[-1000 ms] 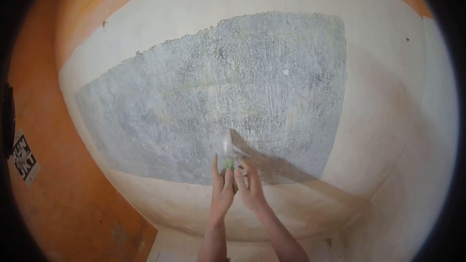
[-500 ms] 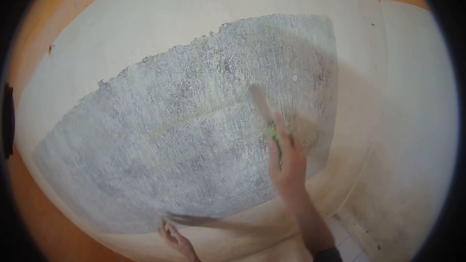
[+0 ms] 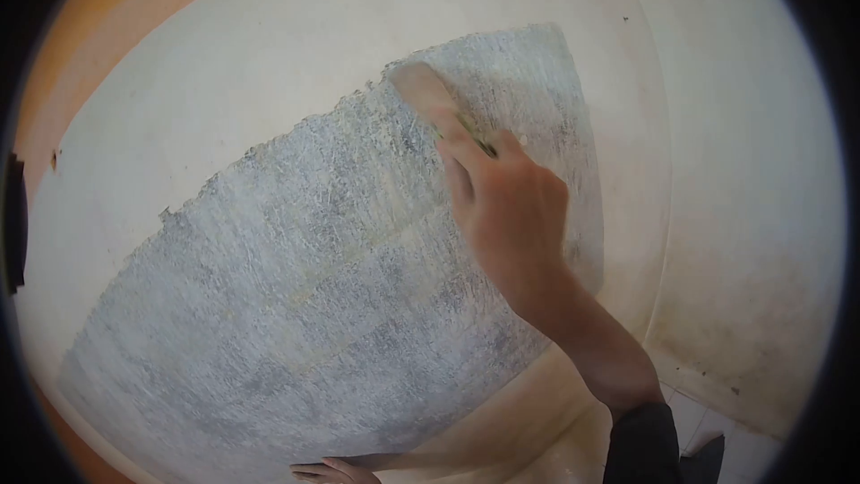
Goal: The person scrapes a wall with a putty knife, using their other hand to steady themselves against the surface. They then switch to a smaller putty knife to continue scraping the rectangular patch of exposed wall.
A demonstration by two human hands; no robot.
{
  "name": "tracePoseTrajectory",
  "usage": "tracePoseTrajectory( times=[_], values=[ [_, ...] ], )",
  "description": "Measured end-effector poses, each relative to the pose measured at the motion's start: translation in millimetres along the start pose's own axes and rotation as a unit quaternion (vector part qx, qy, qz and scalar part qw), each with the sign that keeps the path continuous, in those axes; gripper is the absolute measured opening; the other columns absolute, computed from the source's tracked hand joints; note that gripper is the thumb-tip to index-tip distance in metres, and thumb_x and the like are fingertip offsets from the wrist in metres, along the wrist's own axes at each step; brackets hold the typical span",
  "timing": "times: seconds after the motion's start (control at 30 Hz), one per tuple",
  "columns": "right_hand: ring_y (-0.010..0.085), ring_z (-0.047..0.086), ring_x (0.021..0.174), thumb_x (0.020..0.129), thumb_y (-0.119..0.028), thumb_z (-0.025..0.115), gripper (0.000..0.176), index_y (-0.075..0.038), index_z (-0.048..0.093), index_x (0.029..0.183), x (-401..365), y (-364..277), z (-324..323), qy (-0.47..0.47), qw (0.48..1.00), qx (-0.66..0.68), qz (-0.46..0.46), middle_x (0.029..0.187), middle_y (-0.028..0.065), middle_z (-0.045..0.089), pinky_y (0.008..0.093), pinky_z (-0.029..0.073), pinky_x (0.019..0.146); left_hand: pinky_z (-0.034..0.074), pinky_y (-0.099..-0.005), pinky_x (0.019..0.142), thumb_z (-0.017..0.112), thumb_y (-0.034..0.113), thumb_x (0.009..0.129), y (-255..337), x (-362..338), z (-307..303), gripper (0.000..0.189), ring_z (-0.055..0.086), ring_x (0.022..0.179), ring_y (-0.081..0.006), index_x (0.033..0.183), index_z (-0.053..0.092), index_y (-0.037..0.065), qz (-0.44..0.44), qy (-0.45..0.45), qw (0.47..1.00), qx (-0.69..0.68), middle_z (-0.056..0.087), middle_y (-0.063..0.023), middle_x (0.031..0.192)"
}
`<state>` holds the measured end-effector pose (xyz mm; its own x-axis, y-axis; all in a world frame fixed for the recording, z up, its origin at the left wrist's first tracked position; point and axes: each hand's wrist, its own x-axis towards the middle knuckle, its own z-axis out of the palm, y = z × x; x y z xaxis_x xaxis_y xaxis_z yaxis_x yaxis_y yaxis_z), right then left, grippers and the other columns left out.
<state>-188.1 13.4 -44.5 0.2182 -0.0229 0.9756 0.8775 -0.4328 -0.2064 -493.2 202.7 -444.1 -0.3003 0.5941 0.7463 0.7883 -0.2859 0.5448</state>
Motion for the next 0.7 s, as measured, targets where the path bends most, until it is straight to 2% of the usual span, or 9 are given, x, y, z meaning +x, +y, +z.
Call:
tracePoseTrajectory(
  times=[0.1, 0.17, 0.27, 0.37, 0.5, 0.6, 0.67, 0.7],
  values=[
    [0.026, 0.061, 0.052, 0.098, -0.027, 0.062, 0.033, -0.024, 0.065, 0.132, 6.7, -11.4, -3.8, -0.006, 1.0, 0.006, 0.01, 0.073, 0.0113, 0.06, 0.0369, 0.05, 0.049, 0.017, -0.0742, 0.112, 0.027, 0.041, 0.11, 41.2, 10.1, -31.5, 0.071, 0.004, 0.143, -0.0653, 0.158, -0.001, -0.003, 0.016, 0.009, 1.0, 0.001, 0.0, -0.0425, 0.158],
    [0.0268, 0.064, 0.056, 0.1, -0.026, 0.061, 0.034, -0.022, 0.064, 0.133, -4.3, -21.2, -10.3, -0.035, 0.999, -0.011, 0.022, 0.074, 0.0118, 0.061, 0.0387, 0.051, 0.051, 0.017, -0.0736, 0.112, 0.027, 0.041, 0.11, 11.5, 1.3, -18.7, 0.071, 0.005, 0.143, -0.0648, 0.158, 0.0, -0.003, 0.025, 0.015, 0.999, 0.012, 0.0, -0.0422, 0.158],
    [0.0274, 0.067, 0.061, 0.1, -0.027, 0.06, 0.032, -0.022, 0.066, 0.131, 11.2, -24.2, -1.5, -0.037, 0.998, -0.018, 0.053, 0.075, 0.0132, 0.063, 0.0399, 0.052, 0.054, 0.018, -0.0728, 0.112, 0.027, 0.041, 0.11, 51.9, 14.8, -36.6, 0.07, 0.007, 0.143, -0.064, 0.158, 0.001, -0.003, 0.027, 0.023, 0.999, 0.022, 0.002, -0.0418, 0.158],
    [0.0266, 0.067, 0.062, 0.1, -0.026, 0.06, 0.03, -0.02, 0.068, 0.128, 15.0, -26.2, -12.8, -0.05, 0.997, -0.025, 0.052, 0.075, 0.0132, 0.064, 0.0397, 0.052, 0.055, 0.018, -0.0721, 0.112, 0.027, 0.04, 0.11, 15.5, 4.8, -8.7, 0.069, 0.008, 0.143, -0.0632, 0.158, 0.002, -0.003, 0.036, 0.027, 0.999, 0.022, 0.003, -0.0413, 0.158],
    [0.0259, 0.065, 0.059, 0.098, -0.025, 0.063, 0.028, -0.016, 0.071, 0.123, 10.6, -19.0, -10.0, -0.046, 0.997, 0.012, 0.057, 0.07, 0.0112, 0.062, 0.0386, 0.051, 0.054, 0.019, -0.071, 0.112, 0.027, 0.04, 0.11, 6.7, 2.0, 0.8, 0.068, 0.01, 0.143, -0.0621, 0.158, 0.004, -0.003, 0.036, 0.03, 0.999, 0.027, 0.005, -0.0407, 0.158],
    [0.0247, 0.062, 0.055, 0.097, -0.023, 0.065, 0.024, -0.014, 0.074, 0.118, 23.2, -11.7, -11.9, 0.002, 1.0, 0.01, 0.028, 0.063, 0.0093, 0.059, 0.0377, 0.048, 0.052, 0.019, -0.0702, 0.112, 0.027, 0.04, 0.11, 17.1, 2.4, 0.0, 0.068, 0.011, 0.142, -0.0614, 0.157, 0.005, -0.003, 0.032, 0.035, 0.999, 0.025, 0.006, -0.0403, 0.158],
    [0.0222, 0.049, 0.053, 0.098, -0.018, 0.065, 0.029, -0.017, 0.071, 0.126, 12.6, -6.8, -10.1, -0.064, 0.994, 0.056, 0.073, 0.06, 0.0104, 0.052, 0.0375, 0.041, 0.055, 0.02, -0.0697, 0.112, 0.027, 0.04, 0.11, 39.4, 10.8, -28.2, 0.067, 0.012, 0.142, -0.0608, 0.157, 0.006, -0.003, 0.037, 0.028, 0.999, 0.029, 0.007, -0.04, 0.158],
    [0.0222, 0.049, 0.053, 0.098, -0.018, 0.065, 0.029, -0.017, 0.071, 0.126, 12.2, -4.2, -7.8, -0.063, 0.994, 0.053, 0.07, 0.06, 0.0104, 0.052, 0.0375, 0.041, 0.055, 0.02, -0.0694, 0.112, 0.027, 0.039, 0.11, 40.6, 12.2, -33.2, 0.067, 0.012, 0.142, -0.0606, 0.157, 0.006, -0.003, 0.034, 0.028, 0.999, 0.028, 0.007, -0.0398, 0.158]
  ],
)
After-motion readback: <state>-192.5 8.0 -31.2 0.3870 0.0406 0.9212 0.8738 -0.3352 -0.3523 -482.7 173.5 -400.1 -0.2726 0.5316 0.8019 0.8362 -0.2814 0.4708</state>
